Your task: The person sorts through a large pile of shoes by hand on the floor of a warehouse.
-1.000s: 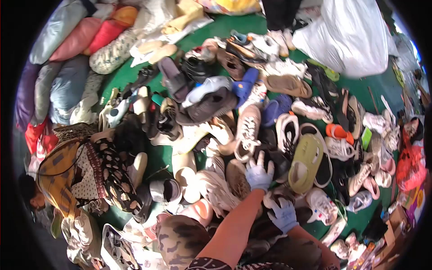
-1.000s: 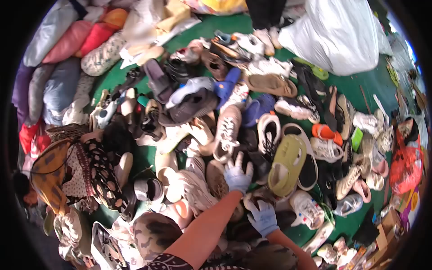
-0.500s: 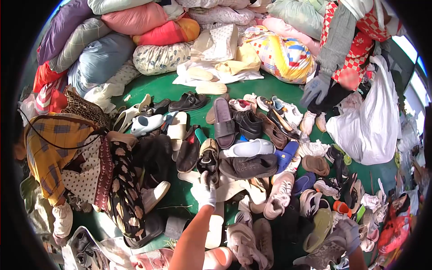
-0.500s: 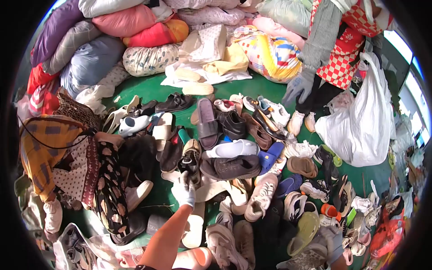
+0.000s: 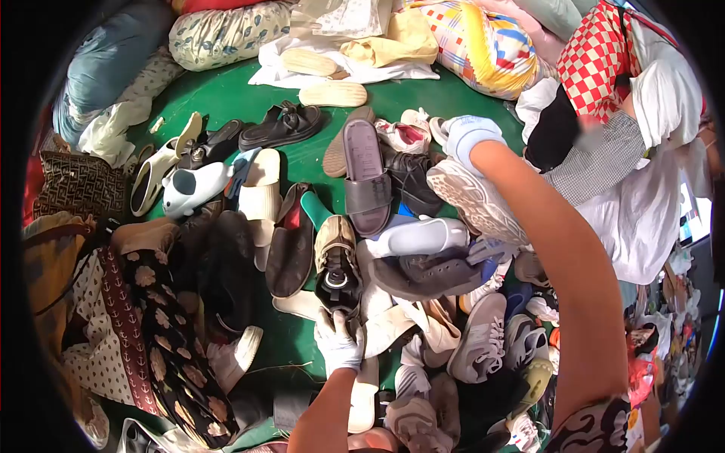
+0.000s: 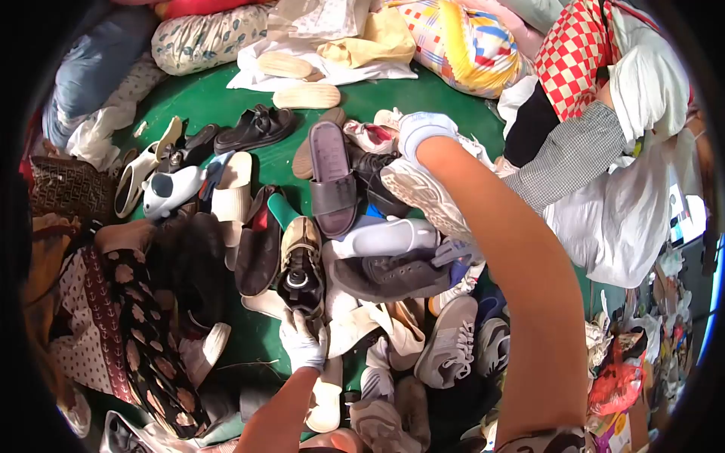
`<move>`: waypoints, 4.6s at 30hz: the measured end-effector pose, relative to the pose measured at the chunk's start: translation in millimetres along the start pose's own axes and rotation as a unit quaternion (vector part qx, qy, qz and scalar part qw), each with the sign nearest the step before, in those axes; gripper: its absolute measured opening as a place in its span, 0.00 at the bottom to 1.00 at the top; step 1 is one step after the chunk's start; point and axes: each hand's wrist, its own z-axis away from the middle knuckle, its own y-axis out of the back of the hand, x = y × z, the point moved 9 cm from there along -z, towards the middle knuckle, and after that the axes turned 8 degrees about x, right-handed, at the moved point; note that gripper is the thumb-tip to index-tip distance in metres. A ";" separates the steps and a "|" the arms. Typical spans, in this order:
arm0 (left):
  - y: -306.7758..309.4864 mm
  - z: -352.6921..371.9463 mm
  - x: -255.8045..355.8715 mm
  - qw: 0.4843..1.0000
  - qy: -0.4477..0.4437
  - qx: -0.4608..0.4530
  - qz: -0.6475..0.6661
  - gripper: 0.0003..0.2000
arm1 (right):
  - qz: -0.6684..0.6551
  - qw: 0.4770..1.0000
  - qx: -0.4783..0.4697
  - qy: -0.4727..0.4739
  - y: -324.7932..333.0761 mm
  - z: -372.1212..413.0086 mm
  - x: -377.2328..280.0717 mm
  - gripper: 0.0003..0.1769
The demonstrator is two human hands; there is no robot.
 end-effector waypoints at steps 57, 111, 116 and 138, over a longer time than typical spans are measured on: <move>-1.3 5.5 5.4 0.976 0.063 -0.124 0.165 0.42 | -0.285 0.952 0.094 -0.063 -229.7 787.6 2.7 0.14; 43.8 328.5 259.7 0.935 -0.180 -0.306 0.017 0.19 | -0.252 0.892 -0.037 -0.374 -362.2 858.1 168.3 0.23; 27.5 325.7 254.8 0.955 -0.167 -0.240 0.052 0.17 | -0.236 0.846 -0.148 -0.454 -391.9 894.0 149.7 0.42; 22.5 331.8 251.6 0.975 -0.163 -0.148 0.002 0.13 | -0.913 0.203 0.339 -0.102 -241.1 861.6 289.1 0.25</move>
